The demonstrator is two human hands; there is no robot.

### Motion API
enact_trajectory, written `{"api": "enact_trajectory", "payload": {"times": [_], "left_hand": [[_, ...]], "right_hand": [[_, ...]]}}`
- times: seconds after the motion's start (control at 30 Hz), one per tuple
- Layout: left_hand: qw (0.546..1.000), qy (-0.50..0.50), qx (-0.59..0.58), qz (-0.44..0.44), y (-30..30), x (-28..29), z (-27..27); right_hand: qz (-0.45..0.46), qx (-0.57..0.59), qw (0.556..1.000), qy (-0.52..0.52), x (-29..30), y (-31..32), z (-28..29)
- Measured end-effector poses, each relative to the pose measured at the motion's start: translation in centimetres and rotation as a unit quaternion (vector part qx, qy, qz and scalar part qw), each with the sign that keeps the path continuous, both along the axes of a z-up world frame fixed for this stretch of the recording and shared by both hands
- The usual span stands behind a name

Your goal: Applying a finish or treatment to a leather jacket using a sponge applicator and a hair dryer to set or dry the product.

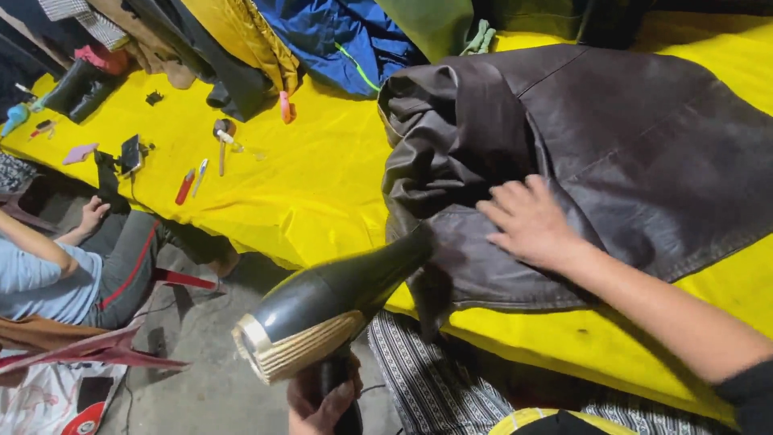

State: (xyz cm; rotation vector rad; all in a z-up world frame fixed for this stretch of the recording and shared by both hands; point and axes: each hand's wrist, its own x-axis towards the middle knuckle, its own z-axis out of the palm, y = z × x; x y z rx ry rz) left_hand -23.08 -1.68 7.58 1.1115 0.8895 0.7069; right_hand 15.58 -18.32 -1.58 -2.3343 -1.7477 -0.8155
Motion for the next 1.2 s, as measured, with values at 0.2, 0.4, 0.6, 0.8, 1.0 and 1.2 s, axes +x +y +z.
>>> {"api": "enact_trajectory", "payload": {"times": [0.2,0.4,0.6,0.8,1.0,1.2], "left_hand": [[0.993,-0.056,-0.038,-0.094,-0.7,0.4,-4.2],[0.973,0.045,-0.067,-0.217,-3.0,3.6,-0.5],[0.954,-0.002,-0.068,-0.291,-3.4,5.6,0.6],[0.967,-0.090,0.089,-0.220,1.9,7.5,-0.1],[0.980,-0.143,0.092,-0.106,12.5,11.4,5.4],[0.991,-0.070,0.114,-0.012,26.9,16.4,-1.8]], "right_hand": [[-0.055,0.019,0.997,0.049,0.4,-5.2,-2.2],[-0.054,0.055,0.979,0.186,1.0,-5.8,-4.4],[-0.042,0.073,0.974,0.210,0.6,-5.9,-5.1],[-0.044,0.104,0.974,0.197,-0.1,-5.8,-4.4],[-0.052,0.131,0.980,0.143,-0.4,-5.8,-4.9],[-0.071,0.117,0.982,0.127,-0.4,-5.1,-5.3]]}}
